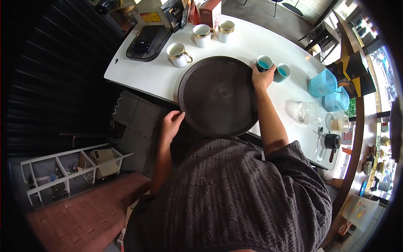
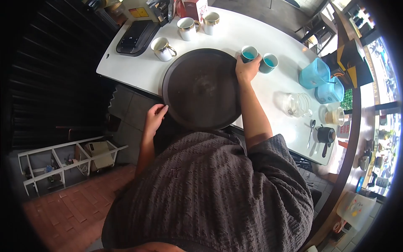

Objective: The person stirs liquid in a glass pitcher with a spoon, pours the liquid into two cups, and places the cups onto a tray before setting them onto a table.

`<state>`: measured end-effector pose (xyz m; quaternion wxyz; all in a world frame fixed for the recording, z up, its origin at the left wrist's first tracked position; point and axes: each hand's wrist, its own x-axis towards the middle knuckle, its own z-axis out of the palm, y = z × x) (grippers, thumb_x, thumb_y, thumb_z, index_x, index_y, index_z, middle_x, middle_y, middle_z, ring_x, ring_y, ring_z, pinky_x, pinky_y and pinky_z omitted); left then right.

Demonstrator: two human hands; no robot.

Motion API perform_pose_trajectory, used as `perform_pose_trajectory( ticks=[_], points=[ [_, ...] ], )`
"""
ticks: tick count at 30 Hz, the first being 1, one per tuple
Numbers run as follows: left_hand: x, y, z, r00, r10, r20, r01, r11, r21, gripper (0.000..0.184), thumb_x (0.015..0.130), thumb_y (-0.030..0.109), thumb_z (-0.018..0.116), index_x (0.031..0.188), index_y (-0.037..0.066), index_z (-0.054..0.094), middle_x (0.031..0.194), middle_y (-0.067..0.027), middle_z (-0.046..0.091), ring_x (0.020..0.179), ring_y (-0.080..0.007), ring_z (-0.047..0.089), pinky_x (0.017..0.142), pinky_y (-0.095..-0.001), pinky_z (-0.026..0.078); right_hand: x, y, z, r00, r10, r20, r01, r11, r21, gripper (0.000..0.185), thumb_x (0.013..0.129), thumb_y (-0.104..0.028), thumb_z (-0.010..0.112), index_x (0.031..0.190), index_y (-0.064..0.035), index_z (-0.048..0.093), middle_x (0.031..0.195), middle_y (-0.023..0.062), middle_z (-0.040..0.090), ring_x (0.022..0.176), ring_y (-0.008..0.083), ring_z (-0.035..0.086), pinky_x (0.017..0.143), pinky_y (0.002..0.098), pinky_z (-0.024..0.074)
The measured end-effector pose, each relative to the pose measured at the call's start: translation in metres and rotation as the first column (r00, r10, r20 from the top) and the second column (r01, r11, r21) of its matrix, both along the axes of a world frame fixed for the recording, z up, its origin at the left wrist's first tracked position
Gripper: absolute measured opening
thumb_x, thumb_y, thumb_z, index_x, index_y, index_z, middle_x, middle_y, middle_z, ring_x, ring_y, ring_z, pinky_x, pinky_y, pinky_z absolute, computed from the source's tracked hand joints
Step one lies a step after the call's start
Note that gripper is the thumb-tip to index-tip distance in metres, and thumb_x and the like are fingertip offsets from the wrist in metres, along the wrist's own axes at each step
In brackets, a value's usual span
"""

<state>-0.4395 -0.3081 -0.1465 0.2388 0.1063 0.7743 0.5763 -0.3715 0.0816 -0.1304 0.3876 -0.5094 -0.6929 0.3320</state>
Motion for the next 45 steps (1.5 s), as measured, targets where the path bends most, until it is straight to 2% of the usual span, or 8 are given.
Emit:
perform_pose_trajectory(
  ticks=[5, 15, 30, 34, 36, 40, 42, 45],
  points=[
    [0.003, 0.003, -0.003, 1.000, 0.019, 0.006, -0.019, 1.000, 0.004, 0.025, 0.093, 0.024, 0.072, 0.097, 0.000, 0.068, 0.074, 0.0026, 0.059, 0.066, -0.0055, 0.050, 0.058, -0.0236, 0.041, -0.005, -0.003, 0.014, 0.994, 0.104, -0.034, -0.094, 0.973, 0.211, 0.087, 0.072, -0.036, 0.085, 0.136, 0.0039, 0.041, 0.126, 0.0290, 0.056, 0.119, 0.0426, 0.056, 0.101, 0.0444, 0.0444],
    [0.002, 0.016, -0.001, 1.000, 0.000, 0.004, 0.000, 1.000, -0.009, 0.026, 0.093, 0.026, 0.072, 0.098, 0.001, 0.068, 0.076, 0.0019, 0.062, 0.068, -0.0063, 0.053, 0.060, -0.0246, 0.044, -0.027, -0.056, 0.023, 0.810, 0.583, 0.061, -0.586, 0.806, 0.088, 0.076, 0.069, -0.035, 0.086, 0.126, -0.0025, 0.048, 0.112, 0.0216, 0.066, 0.107, 0.0388, 0.064, 0.091, 0.0449, 0.0505],
    [0.014, 0.018, -0.003, 0.996, 0.042, 0.082, -0.044, 0.999, 0.020, 0.030, 0.097, 0.030, 0.066, 0.104, 0.001, 0.067, 0.076, 0.0015, 0.058, 0.066, -0.0059, 0.051, 0.060, -0.0230, 0.042, -0.010, -0.043, 0.012, 0.737, 0.667, 0.110, -0.676, 0.723, 0.142, 0.097, 0.069, -0.043, 0.088, 0.142, -0.0021, 0.039, 0.128, 0.0234, 0.059, 0.121, 0.0405, 0.056, 0.101, 0.0455, 0.0451],
    [0.016, 0.019, -0.006, 0.994, 0.039, 0.098, -0.041, 0.999, 0.014, 0.030, 0.098, 0.031, 0.064, 0.104, 0.001, 0.066, 0.077, 0.0014, 0.059, 0.066, -0.0065, 0.051, 0.060, -0.0230, 0.043, 0.042, 0.009, 0.036, 0.918, 0.337, 0.207, -0.396, 0.775, 0.493, 0.086, 0.071, -0.046, 0.084, 0.137, -0.0037, 0.047, 0.125, 0.0227, 0.059, 0.116, 0.0374, 0.058, 0.099, 0.0461, 0.0449],
    [0.018, 0.021, -0.006, 0.994, 0.044, 0.097, -0.048, 0.998, 0.037, 0.029, 0.099, 0.032, 0.062, 0.102, 0.003, 0.066, 0.077, 0.0018, 0.056, 0.067, -0.0072, 0.051, 0.062, -0.0229, 0.041, 0.064, 0.020, 0.049, 0.932, -0.234, 0.277, -0.032, 0.710, 0.703, 0.093, 0.068, -0.045, 0.085, 0.140, -0.0030, 0.044, 0.124, 0.0221, 0.059, 0.113, 0.0362, 0.059, 0.100, 0.0450, 0.0445],
    [0.016, 0.021, -0.002, 0.995, 0.005, 0.097, -0.007, 1.000, 0.019, 0.029, 0.100, 0.032, 0.060, 0.100, 0.004, 0.065, 0.077, 0.0019, 0.055, 0.067, -0.0073, 0.051, 0.061, -0.0231, 0.039, 0.079, 0.056, 0.021, 0.914, -0.288, 0.286, 0.096, 0.838, 0.537, 0.102, 0.063, -0.044, 0.088, 0.142, -0.0008, 0.039, 0.124, 0.0234, 0.059, 0.113, 0.0367, 0.060, 0.101, 0.0431, 0.0448],
    [0.015, 0.020, 0.001, 0.994, -0.007, 0.110, 0.009, 1.000, -0.018, 0.030, 0.101, 0.032, 0.057, 0.095, 0.003, 0.063, 0.077, 0.0020, 0.055, 0.069, -0.0074, 0.051, 0.063, -0.0242, 0.043, 0.079, 0.060, 0.016, 0.994, 0.042, 0.097, -0.047, 0.998, 0.049, 0.109, 0.060, -0.043, 0.089, 0.144, 0.0009, 0.034, 0.125, 0.0255, 0.058, 0.114, 0.0369, 0.060, 0.100, 0.0411, 0.0458],
    [0.016, 0.021, 0.004, 0.993, -0.013, 0.115, 0.017, 0.999, -0.037, 0.030, 0.102, 0.032, 0.057, 0.096, 0.003, 0.063, 0.077, 0.0018, 0.055, 0.068, -0.0076, 0.050, 0.064, -0.0243, 0.043, 0.075, 0.060, 0.008, 0.998, 0.033, 0.055, -0.035, 0.999, 0.034, 0.098, 0.063, -0.041, 0.088, 0.138, 0.0014, 0.041, 0.121, 0.0226, 0.062, 0.113, 0.0355, 0.062, 0.097, 0.0409, 0.0479]
  ],
)
